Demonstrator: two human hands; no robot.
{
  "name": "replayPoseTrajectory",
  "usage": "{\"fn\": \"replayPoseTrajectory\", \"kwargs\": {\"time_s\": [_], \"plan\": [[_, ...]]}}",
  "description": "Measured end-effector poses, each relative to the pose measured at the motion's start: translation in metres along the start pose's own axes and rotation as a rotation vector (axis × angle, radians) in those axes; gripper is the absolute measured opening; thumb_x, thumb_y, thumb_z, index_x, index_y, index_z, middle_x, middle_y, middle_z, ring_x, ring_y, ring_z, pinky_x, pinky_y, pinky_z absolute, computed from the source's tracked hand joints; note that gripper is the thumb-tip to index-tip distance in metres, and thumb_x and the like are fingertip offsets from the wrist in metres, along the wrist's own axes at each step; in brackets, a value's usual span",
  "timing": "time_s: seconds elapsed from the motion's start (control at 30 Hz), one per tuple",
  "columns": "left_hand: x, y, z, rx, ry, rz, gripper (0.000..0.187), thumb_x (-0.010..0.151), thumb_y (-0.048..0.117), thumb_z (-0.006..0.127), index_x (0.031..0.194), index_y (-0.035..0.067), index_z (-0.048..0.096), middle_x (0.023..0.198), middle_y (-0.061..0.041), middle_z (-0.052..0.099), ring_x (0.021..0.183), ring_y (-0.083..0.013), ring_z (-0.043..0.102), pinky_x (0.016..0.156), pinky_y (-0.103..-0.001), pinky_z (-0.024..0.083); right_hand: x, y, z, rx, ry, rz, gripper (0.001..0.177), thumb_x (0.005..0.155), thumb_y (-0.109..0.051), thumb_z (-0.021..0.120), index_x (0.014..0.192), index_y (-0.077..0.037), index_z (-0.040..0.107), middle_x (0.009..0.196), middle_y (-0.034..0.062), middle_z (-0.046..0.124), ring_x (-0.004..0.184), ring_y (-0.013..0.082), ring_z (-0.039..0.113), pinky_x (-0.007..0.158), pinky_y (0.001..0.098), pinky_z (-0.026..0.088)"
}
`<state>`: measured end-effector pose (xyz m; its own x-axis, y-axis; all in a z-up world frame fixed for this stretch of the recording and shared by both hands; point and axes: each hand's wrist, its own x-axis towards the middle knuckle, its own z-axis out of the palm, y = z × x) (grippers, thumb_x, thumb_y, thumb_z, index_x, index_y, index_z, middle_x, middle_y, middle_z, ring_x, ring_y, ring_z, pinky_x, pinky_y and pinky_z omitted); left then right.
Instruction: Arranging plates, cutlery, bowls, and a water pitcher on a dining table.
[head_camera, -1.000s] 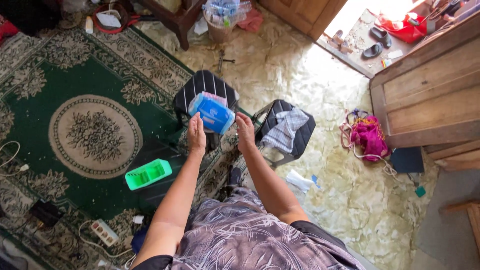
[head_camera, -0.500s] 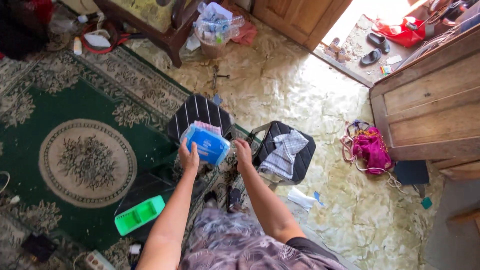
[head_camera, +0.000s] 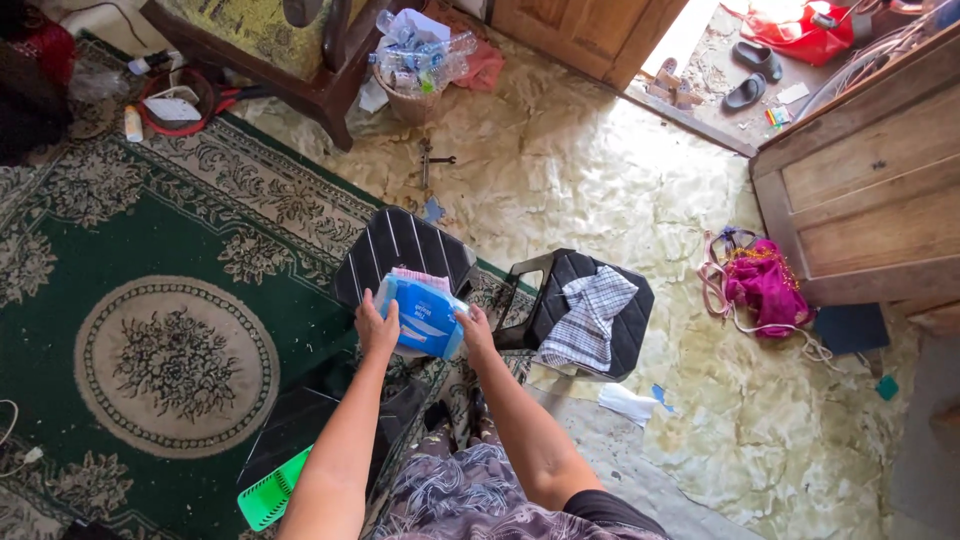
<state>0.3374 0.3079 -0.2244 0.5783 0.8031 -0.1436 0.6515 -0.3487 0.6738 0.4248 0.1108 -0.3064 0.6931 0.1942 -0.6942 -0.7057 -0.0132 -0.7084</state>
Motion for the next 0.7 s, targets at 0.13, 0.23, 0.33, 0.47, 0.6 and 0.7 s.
{"fn": "replayPoseTrajectory", "kwargs": {"time_s": [0.13,0.23,0.33,0.47,0.6,0.7], "plan": [[0.003,0.000,-0.012,0.209,-0.099,-0.043,0.066,0.088,0.040,0.074,0.146,0.015,0.053,0.132,-0.017,0.059,0.120,-0.0427,0.051,0.099,-0.054,0.045,-0.007,-0.005,0.004,-0.002,0.020,-0.032,0.081,0.086,-0.021,0.079,0.154,-0.004,0.037,0.143,0.0164,0.057,0.126,0.0247,0.058,0.105,0.0348,0.046],[0.009,-0.021,-0.001,0.229,-0.106,-0.034,0.046,0.087,0.035,0.076,0.129,0.018,0.069,0.124,-0.014,0.064,0.117,-0.0395,0.055,0.097,-0.051,0.049,-0.001,-0.003,0.004,-0.031,0.019,-0.038,0.080,0.085,-0.014,0.080,0.153,-0.004,0.038,0.137,0.0171,0.060,0.120,0.0248,0.060,0.100,0.0344,0.049],[0.007,-0.027,-0.004,0.172,-0.039,-0.008,0.025,0.094,0.033,0.071,0.116,0.022,0.078,0.119,-0.009,0.069,0.113,-0.0364,0.060,0.096,-0.050,0.052,0.003,0.003,0.002,-0.036,0.072,-0.022,0.068,0.084,-0.007,0.078,0.145,-0.004,0.048,0.127,0.0135,0.063,0.109,0.0221,0.064,0.093,0.0335,0.053],[0.007,-0.030,-0.006,0.185,-0.023,-0.010,0.020,0.087,0.030,0.077,0.106,0.024,0.081,0.114,-0.008,0.069,0.110,-0.0346,0.060,0.095,-0.047,0.050,0.010,0.019,-0.001,-0.094,0.019,-0.060,0.037,0.092,-0.011,0.075,0.126,0.001,0.065,0.109,0.0103,0.071,0.095,0.0181,0.066,0.085,0.0312,0.053],[0.005,-0.030,-0.009,0.127,-0.012,0.036,0.018,0.084,0.028,0.079,0.102,0.023,0.082,0.113,-0.010,0.069,0.112,-0.0320,0.060,0.100,-0.045,0.048,0.009,0.029,-0.006,-0.013,-0.029,-0.082,0.028,0.093,-0.010,0.072,0.119,0.000,0.066,0.101,0.0068,0.071,0.088,0.0157,0.065,0.081,0.0293,0.053],[-0.001,-0.018,-0.017,0.028,0.014,0.022,0.021,0.084,0.027,0.079,0.104,0.023,0.081,0.118,-0.012,0.067,0.114,-0.0328,0.059,0.098,-0.042,0.049,-0.051,-0.030,0.004,-0.070,-0.033,-0.014,0.025,0.096,-0.013,0.069,0.119,-0.004,0.065,0.097,0.0067,0.068,0.081,0.0162,0.062,0.072,0.0318,0.052]]}}
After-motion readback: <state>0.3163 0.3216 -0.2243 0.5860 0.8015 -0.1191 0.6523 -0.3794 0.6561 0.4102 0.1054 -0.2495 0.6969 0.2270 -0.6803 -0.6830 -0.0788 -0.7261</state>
